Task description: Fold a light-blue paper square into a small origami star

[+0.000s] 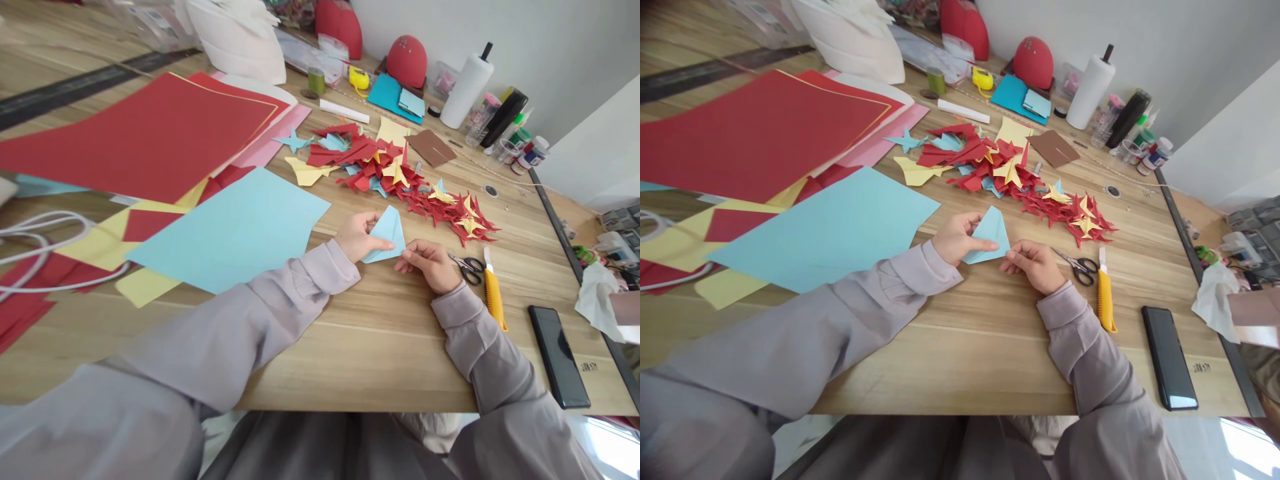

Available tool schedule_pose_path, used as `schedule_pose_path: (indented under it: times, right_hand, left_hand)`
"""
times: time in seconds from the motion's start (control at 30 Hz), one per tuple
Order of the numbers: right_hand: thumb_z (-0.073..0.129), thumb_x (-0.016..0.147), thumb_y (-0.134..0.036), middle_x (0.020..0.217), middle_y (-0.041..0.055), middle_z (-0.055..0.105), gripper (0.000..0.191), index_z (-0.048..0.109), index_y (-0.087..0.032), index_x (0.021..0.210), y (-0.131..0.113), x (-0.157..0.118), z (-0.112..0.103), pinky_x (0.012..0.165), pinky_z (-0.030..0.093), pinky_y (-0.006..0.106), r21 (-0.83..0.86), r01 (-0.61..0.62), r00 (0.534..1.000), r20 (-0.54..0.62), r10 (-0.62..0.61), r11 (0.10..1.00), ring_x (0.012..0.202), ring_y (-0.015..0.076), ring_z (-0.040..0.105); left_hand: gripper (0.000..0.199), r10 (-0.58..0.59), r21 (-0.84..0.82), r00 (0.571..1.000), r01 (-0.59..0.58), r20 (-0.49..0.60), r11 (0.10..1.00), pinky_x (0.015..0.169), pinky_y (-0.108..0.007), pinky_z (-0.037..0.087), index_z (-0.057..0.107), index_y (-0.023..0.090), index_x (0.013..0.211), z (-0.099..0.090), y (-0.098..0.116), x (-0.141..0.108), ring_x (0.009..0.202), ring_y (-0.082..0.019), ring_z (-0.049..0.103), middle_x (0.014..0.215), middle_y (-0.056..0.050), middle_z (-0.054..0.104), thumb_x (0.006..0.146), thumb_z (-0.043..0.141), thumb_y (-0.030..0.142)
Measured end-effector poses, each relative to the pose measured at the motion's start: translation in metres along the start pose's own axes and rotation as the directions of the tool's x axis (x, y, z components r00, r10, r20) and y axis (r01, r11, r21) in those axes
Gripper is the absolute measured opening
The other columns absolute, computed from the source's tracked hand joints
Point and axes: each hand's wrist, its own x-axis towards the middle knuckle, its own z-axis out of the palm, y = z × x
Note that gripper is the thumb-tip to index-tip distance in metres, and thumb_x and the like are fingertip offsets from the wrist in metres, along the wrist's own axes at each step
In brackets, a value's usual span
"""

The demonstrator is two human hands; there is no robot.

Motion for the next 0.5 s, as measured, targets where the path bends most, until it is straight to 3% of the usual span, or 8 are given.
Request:
schedule_pose_path:
  times: [0.27, 0.5]
  right_hand:
    - [0.067, 0.077, -0.049, 0.072, 0.004, 0.073, 0.033, 0.061, -0.017, 0.074, 0.0007, 0.0005, -0.0005, 0.057, 0.047, 0.023, 0.054, 0.0, 1.0, 0.022, -0.001, 0.999, 0.057, 0.0103, 0.061]
    - [0.064, 0.079, -0.05, 0.072, 0.004, 0.073, 0.033, 0.062, -0.018, 0.074, 0.0029, -0.0002, 0.0001, 0.057, 0.046, 0.024, 0.059, 0.014, 1.0, -0.005, -0.014, 0.998, 0.059, 0.0115, 0.061]
  left_hand:
    - [0.052, -0.03, -0.07, 0.996, 0.036, 0.085, 0.997, 0.071, -0.035, 0.048, 0.061, 0.013, 0.079, -0.0019, 0.0036, 0.0002, 0.069, -0.018, 0.062, 0.068, 0.001, 0.065, 0.035, 0.087, 0.024]
    - [0.05, -0.024, -0.067, 0.999, 0.027, 0.047, 0.997, 0.068, -0.032, 0.049, 0.063, 0.013, 0.079, -0.0016, 0.0057, -0.0012, 0.066, -0.016, 0.061, 0.067, 0.002, 0.066, 0.035, 0.086, 0.021]
